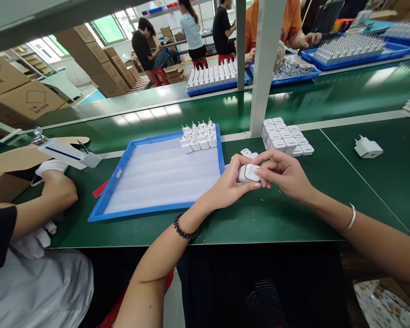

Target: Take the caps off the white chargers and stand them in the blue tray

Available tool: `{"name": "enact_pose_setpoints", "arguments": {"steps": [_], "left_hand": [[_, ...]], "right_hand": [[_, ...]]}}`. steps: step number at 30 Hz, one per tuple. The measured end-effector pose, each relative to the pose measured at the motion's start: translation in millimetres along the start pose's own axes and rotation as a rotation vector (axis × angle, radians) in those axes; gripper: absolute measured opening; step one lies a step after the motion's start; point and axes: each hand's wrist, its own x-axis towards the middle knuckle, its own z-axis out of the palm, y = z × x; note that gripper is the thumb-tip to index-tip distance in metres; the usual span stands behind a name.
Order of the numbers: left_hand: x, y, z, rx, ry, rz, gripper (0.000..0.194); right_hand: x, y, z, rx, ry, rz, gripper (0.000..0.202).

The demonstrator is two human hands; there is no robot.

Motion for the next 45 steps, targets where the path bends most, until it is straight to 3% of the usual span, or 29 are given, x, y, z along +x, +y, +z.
{"name": "enact_pose_setpoints", "arguments": {"steps": [15, 45], "left_hand": [[-1.5, 2.0, -2.1, 0.159, 0.005, -0.001, 0.036], [-1.5, -3.2, -1.4, 0.139, -0.009, -0.022, 0.037]], "right_hand": [[2.9, 0.3, -2.3, 0.089, -0.035, 0.105, 0.03], [2.2, -1.5, -1.9, 0.009, -0.051, 0.128, 0.034]]}}
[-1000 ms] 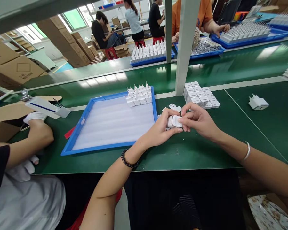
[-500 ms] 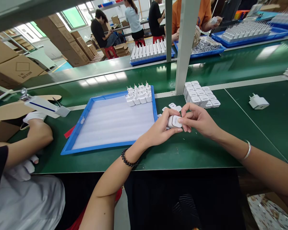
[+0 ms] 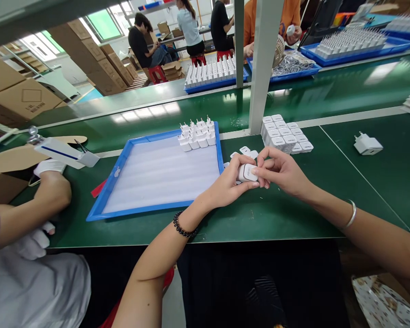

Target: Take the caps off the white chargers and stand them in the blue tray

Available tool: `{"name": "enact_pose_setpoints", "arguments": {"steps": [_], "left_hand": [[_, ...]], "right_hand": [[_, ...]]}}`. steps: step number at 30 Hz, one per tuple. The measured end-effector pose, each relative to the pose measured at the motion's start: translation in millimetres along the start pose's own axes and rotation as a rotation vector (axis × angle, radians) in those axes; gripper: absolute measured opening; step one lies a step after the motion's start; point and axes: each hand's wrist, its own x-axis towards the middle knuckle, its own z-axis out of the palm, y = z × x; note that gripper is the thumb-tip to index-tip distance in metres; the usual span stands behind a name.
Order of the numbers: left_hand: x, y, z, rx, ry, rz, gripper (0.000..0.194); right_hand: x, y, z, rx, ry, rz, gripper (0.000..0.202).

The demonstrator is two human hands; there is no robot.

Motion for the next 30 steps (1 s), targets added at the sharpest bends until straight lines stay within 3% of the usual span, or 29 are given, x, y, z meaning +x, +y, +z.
{"name": "enact_pose_setpoints", "arguments": {"steps": [14, 18, 23, 30], "left_hand": [[0, -2, 0.4, 0.056, 0.018, 0.024, 0.038], [1, 1, 0.1, 0.06, 0.007, 0.048, 0.033], [1, 3, 2.1, 0.099, 0.094, 0.134, 0.022], [-2, 10, 8.0, 0.094, 0.168, 0.206, 0.02]], "right_hand": [[0, 4, 1, -0.053, -0.006, 0.019, 0.035], [-1, 7, 3, 0.027, -0.043, 0.042, 0.036], [2, 4, 0, 0.163, -0.033, 0.001, 0.038], [4, -1, -7, 0.111, 0.04, -0.031, 0.037]]}}
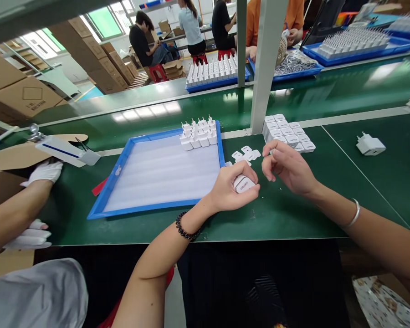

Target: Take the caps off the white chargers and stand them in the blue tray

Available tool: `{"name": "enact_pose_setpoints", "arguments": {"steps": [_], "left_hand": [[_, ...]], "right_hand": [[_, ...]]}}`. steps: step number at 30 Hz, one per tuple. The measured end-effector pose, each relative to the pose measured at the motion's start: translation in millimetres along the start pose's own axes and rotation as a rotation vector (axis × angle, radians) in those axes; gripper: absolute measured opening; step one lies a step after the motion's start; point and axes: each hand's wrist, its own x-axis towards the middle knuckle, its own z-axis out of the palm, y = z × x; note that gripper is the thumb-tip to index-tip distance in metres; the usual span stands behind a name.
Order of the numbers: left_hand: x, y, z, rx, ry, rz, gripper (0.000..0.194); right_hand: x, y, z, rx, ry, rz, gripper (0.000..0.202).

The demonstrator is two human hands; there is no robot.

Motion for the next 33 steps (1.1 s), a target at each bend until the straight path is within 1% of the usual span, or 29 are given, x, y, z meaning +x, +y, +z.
{"name": "enact_pose_setpoints", "arguments": {"steps": [4, 9, 12, 16, 19, 21, 24, 25, 27, 28, 29, 30, 32, 33], "left_hand": [[-3, 0, 0.9, -0.034, 0.078, 0.032, 0.024], [-4, -3, 0.9, -0.177, 0.171, -0.058, 0.026], [-3, -3, -0.4, -0.268, 0.185, -0.099, 0.028], [1, -3, -4.0, -0.315, 0.182, -0.161, 0.028], [7, -7, -12.3, -0.36, 0.187, -0.209, 0.033], [15, -10, -24.3, -0.399, 0.253, -0.281, 0.044], [25, -17, -55.0, -0.446, 0.438, -0.452, 0.058], [27, -20, -68.0, -0.446, 0.495, -0.503, 0.058], [28, -27, -95.3, -0.366, 0.535, -0.596, 0.044], [27, -30, -108.2, -0.262, 0.586, -0.631, 0.047], [25, -33, -119.9, -0.123, 0.628, -0.669, 0.055], [22, -36, -129.7, 0.038, 0.655, -0.691, 0.057], [17, -40, -142.4, 0.344, 0.659, -0.66, 0.053], [16, -42, -145.0, 0.487, 0.617, -0.63, 0.05]], "right_hand": [[-5, 1, 1, -0.037, -0.075, -0.05, 0.031], [-6, 5, 1, -0.057, -0.102, -0.061, 0.025], [-3, 7, 0, -0.065, -0.09, -0.051, 0.024], [0, 10, -2, -0.072, -0.076, -0.045, 0.025], [2, 12, -5, -0.077, -0.055, -0.059, 0.026], [5, 14, -9, -0.081, -0.028, -0.075, 0.028], [9, 15, -15, -0.087, 0.031, -0.103, 0.031], [11, 15, -17, -0.089, 0.052, -0.111, 0.032], [13, 14, -21, -0.096, 0.088, -0.125, 0.033], [14, 14, -22, -0.101, 0.101, -0.131, 0.034], [15, 13, -24, -0.107, 0.114, -0.137, 0.035], [15, 12, -25, -0.116, 0.129, -0.144, 0.035], [16, 9, -27, -0.139, 0.159, -0.166, 0.036], [17, 8, -28, -0.156, 0.177, -0.184, 0.037]]}}
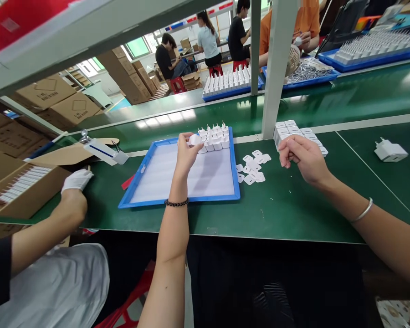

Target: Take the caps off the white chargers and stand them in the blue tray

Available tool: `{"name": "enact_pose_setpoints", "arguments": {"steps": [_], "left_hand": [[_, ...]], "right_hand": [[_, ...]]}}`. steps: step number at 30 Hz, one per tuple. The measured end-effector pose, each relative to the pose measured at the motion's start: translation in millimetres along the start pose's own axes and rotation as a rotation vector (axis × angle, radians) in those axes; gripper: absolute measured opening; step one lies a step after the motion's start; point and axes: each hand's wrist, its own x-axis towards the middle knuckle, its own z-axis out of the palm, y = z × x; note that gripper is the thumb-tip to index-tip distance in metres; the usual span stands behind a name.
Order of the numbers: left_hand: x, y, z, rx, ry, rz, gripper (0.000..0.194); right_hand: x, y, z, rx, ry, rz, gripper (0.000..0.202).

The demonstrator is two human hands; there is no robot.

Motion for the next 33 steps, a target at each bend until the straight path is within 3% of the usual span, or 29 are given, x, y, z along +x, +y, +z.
{"name": "enact_pose_setpoints", "arguments": {"steps": [4, 8, 11, 14, 17, 18, 20, 23, 25, 28, 31, 33], "left_hand": [[-3, 1, 10.6, 0.453, -0.195, 0.224, 0.046], [0, 10, 36.9, 0.596, -0.354, 0.279, 0.037], [8, 14, 56.1, 0.674, -0.407, 0.31, 0.04], [12, 17, 69.9, 0.738, -0.409, 0.341, 0.045], [12, 18, 76.1, 0.769, -0.362, 0.371, 0.057], [12, 18, 76.3, 0.775, -0.342, 0.378, 0.06], [10, 18, 74.2, 0.785, -0.309, 0.393, 0.059], [3, 23, 67.9, 0.809, -0.247, 0.424, 0.055], [-7, 28, 65.0, 0.788, -0.141, 0.521, 0.048], [-31, 37, 67.7, 0.662, 0.0, 0.756, 0.034], [-61, 44, 77.4, 0.539, -0.029, 0.907, 0.03], [-79, 47, 83.8, 0.457, -0.105, 0.94, 0.031]], "right_hand": [[6, -5, -8, -0.076, 0.108, -0.105, 0.036], [23, -7, -30, -0.081, 0.312, -0.181, 0.026], [41, -7, -61, -0.122, 0.571, -0.141, 0.023], [53, -9, -102, -0.414, 0.83, -0.003, 0.018], [49, -13, -144, -0.645, 0.945, 0.086, 0.017], [46, -14, -156, -0.728, 0.971, 0.154, 0.021], [38, -14, -175, -0.958, 0.956, 0.483, 0.028], [30, -13, -191, -1.127, 0.768, 1.015, 0.031], [29, -13, -194, -1.094, 0.681, 1.096, 0.023], [31, -17, -187, -1.156, 0.686, 0.979, 0.019], [35, -24, -169, -1.279, 0.72, 0.707, 0.024], [36, -28, -151, -1.285, 0.671, 0.404, 0.034]]}}
